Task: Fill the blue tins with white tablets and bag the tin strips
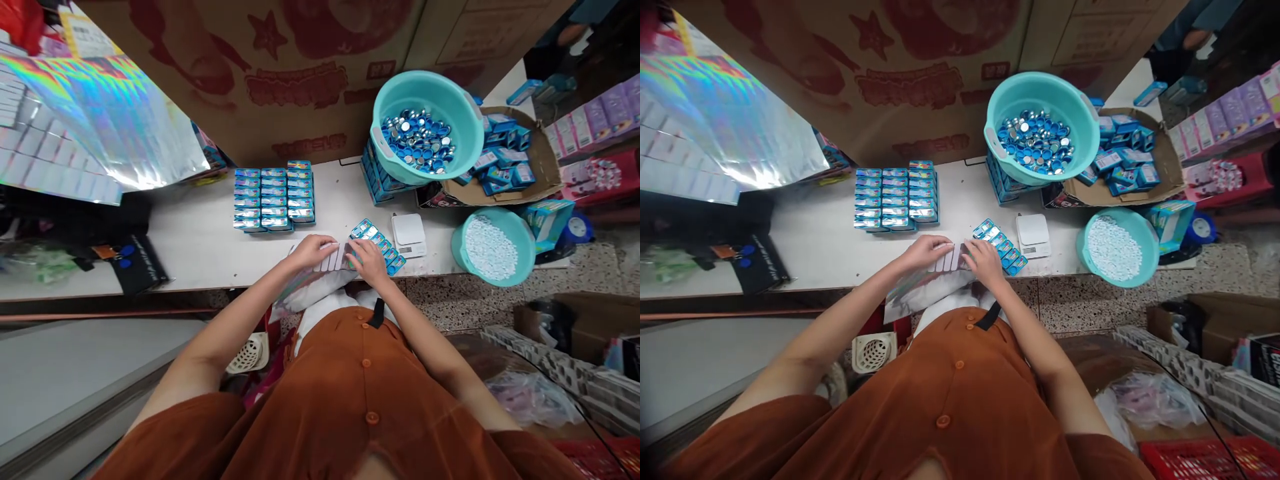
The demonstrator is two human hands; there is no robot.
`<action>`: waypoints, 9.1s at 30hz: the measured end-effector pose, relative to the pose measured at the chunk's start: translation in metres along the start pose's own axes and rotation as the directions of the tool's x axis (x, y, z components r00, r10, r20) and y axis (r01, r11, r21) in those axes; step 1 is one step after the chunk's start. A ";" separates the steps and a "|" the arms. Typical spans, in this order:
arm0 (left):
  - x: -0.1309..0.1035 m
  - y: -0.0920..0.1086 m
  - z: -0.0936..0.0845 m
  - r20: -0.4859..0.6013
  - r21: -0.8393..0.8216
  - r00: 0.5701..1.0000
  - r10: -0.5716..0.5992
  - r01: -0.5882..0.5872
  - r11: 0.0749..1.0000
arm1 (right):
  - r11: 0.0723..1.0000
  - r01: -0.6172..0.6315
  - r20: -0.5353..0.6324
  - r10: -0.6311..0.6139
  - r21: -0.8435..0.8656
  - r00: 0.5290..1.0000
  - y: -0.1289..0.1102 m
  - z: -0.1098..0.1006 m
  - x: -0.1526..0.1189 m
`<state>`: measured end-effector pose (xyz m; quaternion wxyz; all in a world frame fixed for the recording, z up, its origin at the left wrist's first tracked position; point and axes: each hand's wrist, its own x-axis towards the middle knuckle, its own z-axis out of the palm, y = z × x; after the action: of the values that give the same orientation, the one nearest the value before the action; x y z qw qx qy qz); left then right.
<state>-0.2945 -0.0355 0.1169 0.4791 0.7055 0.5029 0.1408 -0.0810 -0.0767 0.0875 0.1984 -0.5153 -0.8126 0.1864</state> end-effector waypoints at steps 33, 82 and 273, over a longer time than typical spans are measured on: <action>0.021 -0.019 -0.035 -0.095 0.121 0.980 -0.175 0.186 0.975 | 0.901 -0.107 -0.162 0.191 0.420 0.968 -0.021 -0.034 -0.030; 0.071 0.014 0.238 -0.295 -0.940 0.570 -0.767 -0.030 0.339 | 0.832 -0.454 0.048 0.464 0.318 0.885 0.162 0.018 -0.028; 0.063 0.024 0.261 -0.377 -0.840 0.583 -0.720 0.112 0.530 | 0.807 -0.519 0.265 0.454 0.282 0.850 0.161 -0.006 -0.046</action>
<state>-0.0741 -0.1225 -0.0125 0.5155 0.1783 0.7047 0.4537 0.0631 -0.0542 0.0053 0.1541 -0.6446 -0.6221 0.4169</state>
